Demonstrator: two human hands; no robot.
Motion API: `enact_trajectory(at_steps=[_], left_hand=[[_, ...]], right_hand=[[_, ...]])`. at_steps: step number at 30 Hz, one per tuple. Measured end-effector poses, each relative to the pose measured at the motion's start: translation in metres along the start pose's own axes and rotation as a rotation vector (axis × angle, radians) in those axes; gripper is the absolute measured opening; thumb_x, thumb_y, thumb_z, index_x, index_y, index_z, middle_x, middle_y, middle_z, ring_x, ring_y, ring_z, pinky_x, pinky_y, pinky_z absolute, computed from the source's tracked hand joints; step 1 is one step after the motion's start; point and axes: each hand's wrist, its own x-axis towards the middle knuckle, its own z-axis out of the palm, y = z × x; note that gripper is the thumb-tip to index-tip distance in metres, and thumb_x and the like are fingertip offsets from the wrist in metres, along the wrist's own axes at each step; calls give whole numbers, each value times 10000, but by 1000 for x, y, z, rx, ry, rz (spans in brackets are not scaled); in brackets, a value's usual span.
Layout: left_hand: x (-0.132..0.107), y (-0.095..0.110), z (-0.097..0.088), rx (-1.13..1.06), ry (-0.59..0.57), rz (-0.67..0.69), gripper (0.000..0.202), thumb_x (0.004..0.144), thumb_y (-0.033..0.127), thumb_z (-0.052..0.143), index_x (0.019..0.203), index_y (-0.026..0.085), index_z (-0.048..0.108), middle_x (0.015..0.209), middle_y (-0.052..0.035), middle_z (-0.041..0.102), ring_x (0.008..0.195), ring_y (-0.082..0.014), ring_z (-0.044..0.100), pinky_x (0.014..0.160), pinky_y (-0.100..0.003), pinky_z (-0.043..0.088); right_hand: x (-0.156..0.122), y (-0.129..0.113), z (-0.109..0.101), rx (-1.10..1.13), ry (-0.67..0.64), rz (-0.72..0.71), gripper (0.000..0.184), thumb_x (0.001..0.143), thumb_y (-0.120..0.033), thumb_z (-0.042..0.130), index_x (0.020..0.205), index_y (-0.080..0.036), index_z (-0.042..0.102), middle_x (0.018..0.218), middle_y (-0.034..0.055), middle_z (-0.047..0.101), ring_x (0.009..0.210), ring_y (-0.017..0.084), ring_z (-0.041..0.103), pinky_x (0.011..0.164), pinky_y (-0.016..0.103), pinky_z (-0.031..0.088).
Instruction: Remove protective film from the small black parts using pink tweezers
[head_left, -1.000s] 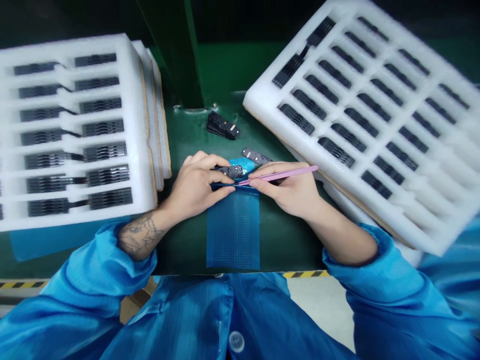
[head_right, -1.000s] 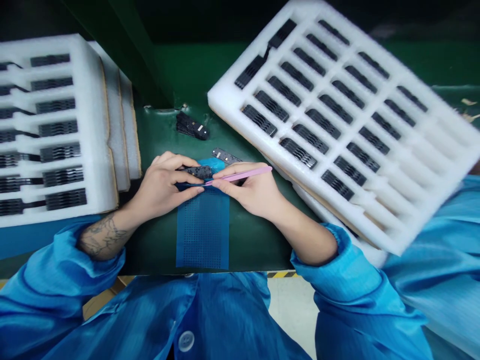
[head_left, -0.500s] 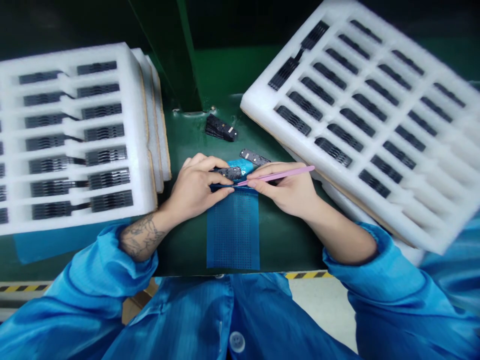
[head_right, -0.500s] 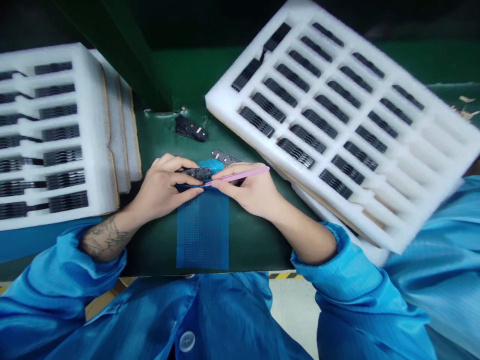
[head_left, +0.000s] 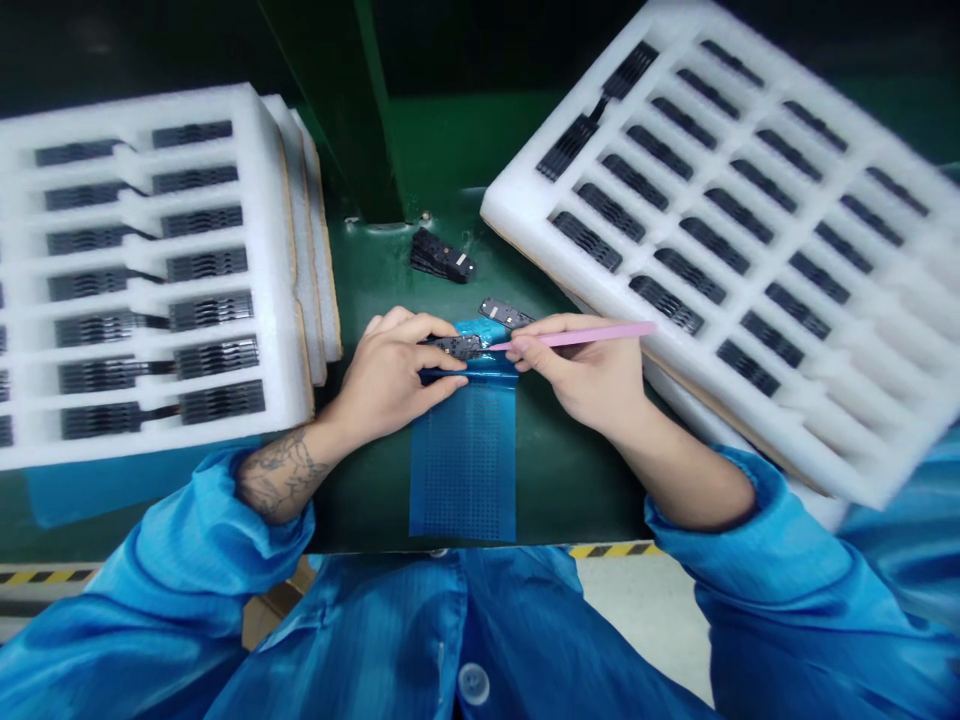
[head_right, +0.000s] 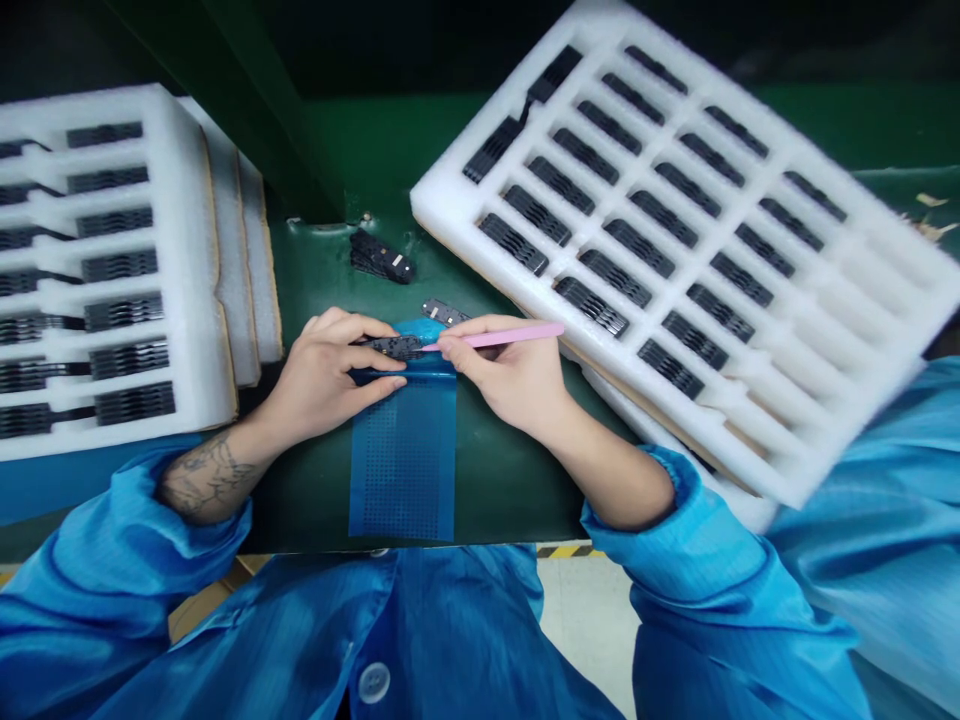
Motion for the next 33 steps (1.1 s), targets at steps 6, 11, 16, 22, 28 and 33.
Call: enact_trajectory(at_steps=[6, 11, 16, 22, 28, 33], left_hand=[[-1, 1, 0, 10, 2, -5, 96, 898, 379, 731, 943, 326, 796, 1213, 24, 699, 1050, -225, 568, 901, -427, 377], [-1, 1, 0, 18, -2, -8, 98, 900, 380, 727, 947, 330, 796, 1217, 22, 698, 1056, -227, 566, 906, -432, 376], [0, 2, 0, 19, -10, -14, 110, 903, 391, 720, 951, 330, 798, 1220, 14, 699, 1055, -229, 566, 911, -432, 380], [0, 1, 0, 15, -12, -19, 112, 904, 390, 718, 947, 323, 798, 1230, 12, 695, 1065, -230, 566, 918, -431, 377], [-1, 1, 0, 16, -7, -10, 107, 909, 380, 713, 944, 324, 797, 1227, 10, 695, 1076, -232, 565, 917, -433, 375], [0, 2, -1, 28, -17, -21, 110, 904, 382, 719, 948, 319, 798, 1234, -1, 696, 1070, -234, 563, 912, -434, 386]], right_hand=[[3, 2, 4, -17, 92, 30, 163, 834, -347, 790, 833, -185, 774, 754, 44, 773, 666, 167, 719, 613, 285, 591], [5, 1, 9, -33, 95, 6, 154, 827, -346, 792, 820, -194, 775, 774, 48, 776, 677, 174, 713, 613, 298, 583], [5, 0, 10, -63, 81, -1, 149, 833, -353, 787, 821, -204, 775, 783, 55, 779, 655, 177, 702, 574, 302, 568], [5, 0, 10, -82, 83, -6, 162, 832, -358, 786, 823, -196, 778, 783, 54, 781, 676, 177, 713, 597, 298, 578], [5, 3, 11, -79, 81, -25, 137, 837, -327, 777, 842, -190, 779, 806, 52, 785, 713, 177, 725, 664, 305, 597], [5, 0, 11, -59, 69, -23, 148, 829, -333, 781, 844, -186, 782, 801, 53, 783, 717, 179, 725, 685, 311, 606]])
